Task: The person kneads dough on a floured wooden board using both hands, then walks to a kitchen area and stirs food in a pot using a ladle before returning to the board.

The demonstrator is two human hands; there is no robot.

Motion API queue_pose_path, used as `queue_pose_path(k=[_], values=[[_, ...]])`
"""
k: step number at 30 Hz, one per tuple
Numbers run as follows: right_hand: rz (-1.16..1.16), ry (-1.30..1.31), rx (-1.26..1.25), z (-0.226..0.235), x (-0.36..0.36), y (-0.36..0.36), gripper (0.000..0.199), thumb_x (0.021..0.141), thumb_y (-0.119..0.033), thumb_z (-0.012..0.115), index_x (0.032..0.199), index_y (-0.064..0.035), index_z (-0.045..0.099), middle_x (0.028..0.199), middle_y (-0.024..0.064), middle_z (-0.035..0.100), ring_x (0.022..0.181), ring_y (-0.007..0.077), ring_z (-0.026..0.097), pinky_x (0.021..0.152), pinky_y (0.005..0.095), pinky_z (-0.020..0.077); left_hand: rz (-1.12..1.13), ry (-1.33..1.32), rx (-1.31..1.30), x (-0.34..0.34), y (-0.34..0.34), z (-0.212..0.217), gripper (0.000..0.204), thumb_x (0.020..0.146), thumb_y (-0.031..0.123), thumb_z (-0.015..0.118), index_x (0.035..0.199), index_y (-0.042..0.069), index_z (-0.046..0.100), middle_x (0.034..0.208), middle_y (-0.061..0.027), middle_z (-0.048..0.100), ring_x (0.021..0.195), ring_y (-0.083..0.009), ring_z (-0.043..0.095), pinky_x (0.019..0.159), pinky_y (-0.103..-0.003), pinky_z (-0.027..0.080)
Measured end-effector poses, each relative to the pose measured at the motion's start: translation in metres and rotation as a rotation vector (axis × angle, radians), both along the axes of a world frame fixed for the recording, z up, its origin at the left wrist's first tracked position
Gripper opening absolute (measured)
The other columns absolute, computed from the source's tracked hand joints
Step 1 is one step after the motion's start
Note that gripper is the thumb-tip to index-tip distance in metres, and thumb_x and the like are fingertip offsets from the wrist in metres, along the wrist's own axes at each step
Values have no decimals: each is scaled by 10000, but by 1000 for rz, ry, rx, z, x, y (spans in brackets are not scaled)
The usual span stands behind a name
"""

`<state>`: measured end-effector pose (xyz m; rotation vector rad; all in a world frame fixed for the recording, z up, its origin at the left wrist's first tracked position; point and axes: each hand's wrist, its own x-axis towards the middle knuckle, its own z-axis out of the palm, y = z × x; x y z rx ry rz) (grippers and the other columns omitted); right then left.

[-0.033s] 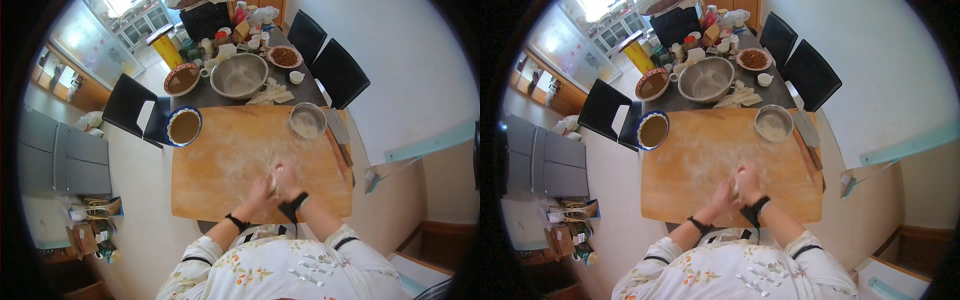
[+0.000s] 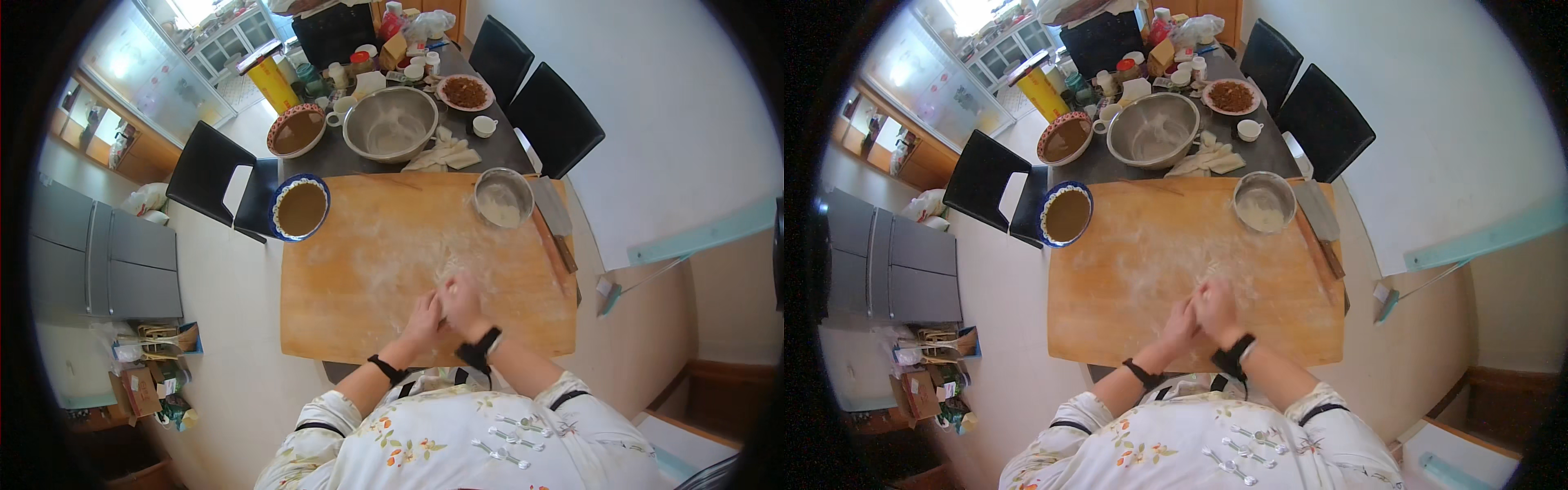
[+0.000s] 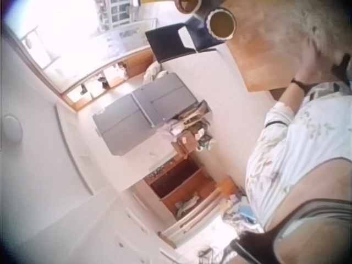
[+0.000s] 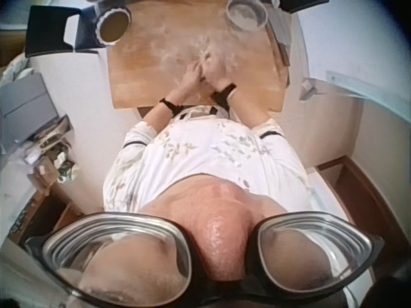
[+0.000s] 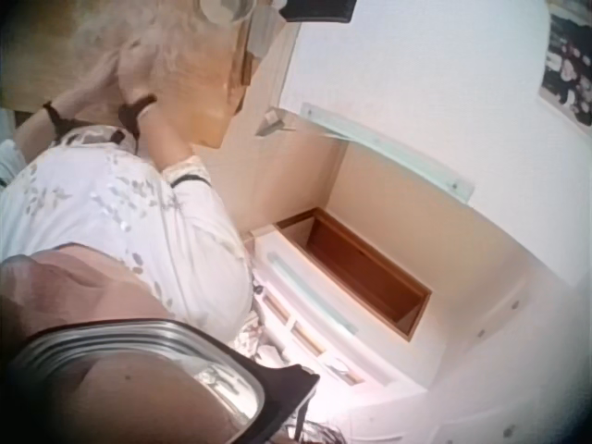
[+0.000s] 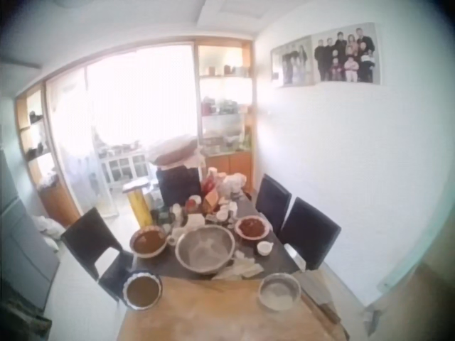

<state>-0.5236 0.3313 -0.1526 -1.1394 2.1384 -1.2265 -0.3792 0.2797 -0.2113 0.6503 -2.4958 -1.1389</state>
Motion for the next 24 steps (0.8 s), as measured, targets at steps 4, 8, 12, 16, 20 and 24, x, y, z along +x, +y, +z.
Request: queue_pose_path(k=[4, 8, 12, 16, 20, 24], values=[[171, 467, -348, -20, 37, 34, 105, 841, -141, 641, 880, -54, 597, 929, 184, 591, 907, 407, 538, 806, 523, 431, -157, -239, -135, 8, -1, 17, 640, 841, 271, 656, 1429, 108, 463, 1372, -156, 504, 1265, -320, 482, 1045, -460, 370], [20, 441, -95, -86, -20, -15, 119, 886, -154, 601, 925, -43, 585, 971, 218, 566, 930, 441, 509, 809, 515, 426, -64, -586, -194, -51, -37, 21, 565, 847, 247, 652, 1372, 106, 500, 1312, -129, 541, 1228, -302, 496, 987, -489, 382], [12, 369, -54, -94, -52, -36, 149, 919, -173, 592, 995, -49, 625, 959, 190, 597, 895, 365, 568, 759, 451, 460, -36, -542, -203, -68, -50, 34, 455, 858, 238, 659, 1264, 65, 550, 1256, -135, 557, 1186, -317, 526, 968, -490, 415], [126, -387, 80, -20, -23, -14, 149, 937, -194, 598, 947, -49, 631, 880, 144, 618, 754, 216, 553, 673, 362, 455, -134, -216, 343, -33, -62, 44, 454, 845, 224, 696, 1239, 54, 550, 1237, -164, 561, 1169, -338, 528, 970, -488, 420], [1, 198, -144, -30, 33, 19, 104, 889, -139, 594, 979, -90, 614, 998, 134, 636, 960, 313, 591, 818, 414, 455, -70, -73, 123, 10, -17, 9, 435, 848, 231, 693, 1220, 55, 553, 1219, -175, 573, 1166, -349, 525, 995, -481, 420], [117, 512, 20, -68, 18, 0, 180, 902, -227, 583, 1004, -82, 614, 1030, 128, 643, 1039, 378, 575, 900, 478, 441, 30, -411, -279, -14, -28, 7, 463, 831, 236, 693, 1240, 65, 557, 1251, -171, 582, 1190, -358, 532, 1042, -474, 407]])
